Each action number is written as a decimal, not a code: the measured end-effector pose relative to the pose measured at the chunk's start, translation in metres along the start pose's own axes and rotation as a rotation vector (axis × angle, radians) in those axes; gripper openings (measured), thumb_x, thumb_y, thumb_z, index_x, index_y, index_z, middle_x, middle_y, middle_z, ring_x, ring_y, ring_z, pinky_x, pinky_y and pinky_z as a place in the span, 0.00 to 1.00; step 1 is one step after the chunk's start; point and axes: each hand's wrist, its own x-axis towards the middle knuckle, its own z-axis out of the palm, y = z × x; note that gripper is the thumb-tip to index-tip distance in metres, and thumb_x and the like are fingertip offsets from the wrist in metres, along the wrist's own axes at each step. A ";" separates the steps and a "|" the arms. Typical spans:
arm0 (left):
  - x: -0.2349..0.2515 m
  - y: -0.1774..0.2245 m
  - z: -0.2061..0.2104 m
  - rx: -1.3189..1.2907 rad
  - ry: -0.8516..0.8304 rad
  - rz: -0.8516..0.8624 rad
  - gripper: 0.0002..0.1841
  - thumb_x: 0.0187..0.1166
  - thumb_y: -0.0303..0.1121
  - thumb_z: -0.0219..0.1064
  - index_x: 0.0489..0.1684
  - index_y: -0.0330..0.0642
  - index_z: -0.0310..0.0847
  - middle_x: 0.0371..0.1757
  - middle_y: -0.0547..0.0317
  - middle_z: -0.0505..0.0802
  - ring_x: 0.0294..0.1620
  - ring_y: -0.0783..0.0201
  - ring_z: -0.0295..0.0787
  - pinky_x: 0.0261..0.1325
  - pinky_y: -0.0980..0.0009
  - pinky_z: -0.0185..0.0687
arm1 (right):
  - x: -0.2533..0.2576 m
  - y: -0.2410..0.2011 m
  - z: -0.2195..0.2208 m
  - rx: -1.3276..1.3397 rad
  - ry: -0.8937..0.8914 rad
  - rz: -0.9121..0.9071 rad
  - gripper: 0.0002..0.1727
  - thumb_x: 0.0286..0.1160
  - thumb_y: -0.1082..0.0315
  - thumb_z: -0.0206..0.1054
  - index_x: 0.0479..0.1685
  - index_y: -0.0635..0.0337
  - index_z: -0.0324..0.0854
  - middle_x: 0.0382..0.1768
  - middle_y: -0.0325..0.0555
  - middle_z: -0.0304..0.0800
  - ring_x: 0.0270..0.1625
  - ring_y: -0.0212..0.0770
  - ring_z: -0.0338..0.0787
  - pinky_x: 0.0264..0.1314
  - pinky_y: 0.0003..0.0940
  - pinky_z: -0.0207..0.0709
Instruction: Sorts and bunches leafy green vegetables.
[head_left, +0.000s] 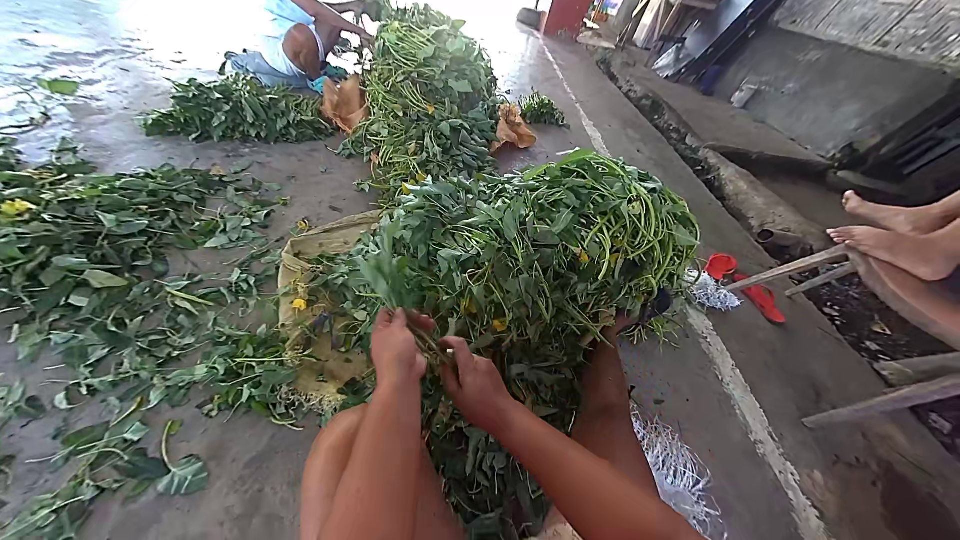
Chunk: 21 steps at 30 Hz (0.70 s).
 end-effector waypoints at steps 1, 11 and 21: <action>0.009 -0.001 -0.010 -0.032 0.064 0.049 0.12 0.96 0.31 0.40 0.64 0.35 0.64 0.31 0.60 0.78 0.24 0.72 0.79 0.33 0.74 0.83 | -0.014 0.010 0.007 -0.004 -0.102 -0.005 0.24 0.86 0.72 0.54 0.80 0.68 0.71 0.42 0.66 0.92 0.46 0.65 0.93 0.54 0.62 0.83; -0.008 -0.003 -0.025 0.104 0.027 0.016 0.08 0.97 0.36 0.43 0.59 0.48 0.66 0.29 0.67 0.74 0.19 0.74 0.69 0.23 0.79 0.69 | -0.030 0.200 -0.003 -0.395 -0.412 0.713 0.25 0.86 0.73 0.55 0.82 0.60 0.73 0.84 0.62 0.69 0.85 0.65 0.69 0.82 0.64 0.66; 0.013 -0.005 -0.014 0.274 -0.088 -0.193 0.15 0.92 0.23 0.46 0.71 0.27 0.66 0.56 0.46 0.84 0.51 0.64 0.86 0.56 0.71 0.82 | 0.010 0.234 0.021 -0.525 -0.767 0.371 0.29 0.81 0.78 0.59 0.84 0.64 0.71 0.91 0.59 0.59 0.93 0.70 0.49 0.87 0.80 0.35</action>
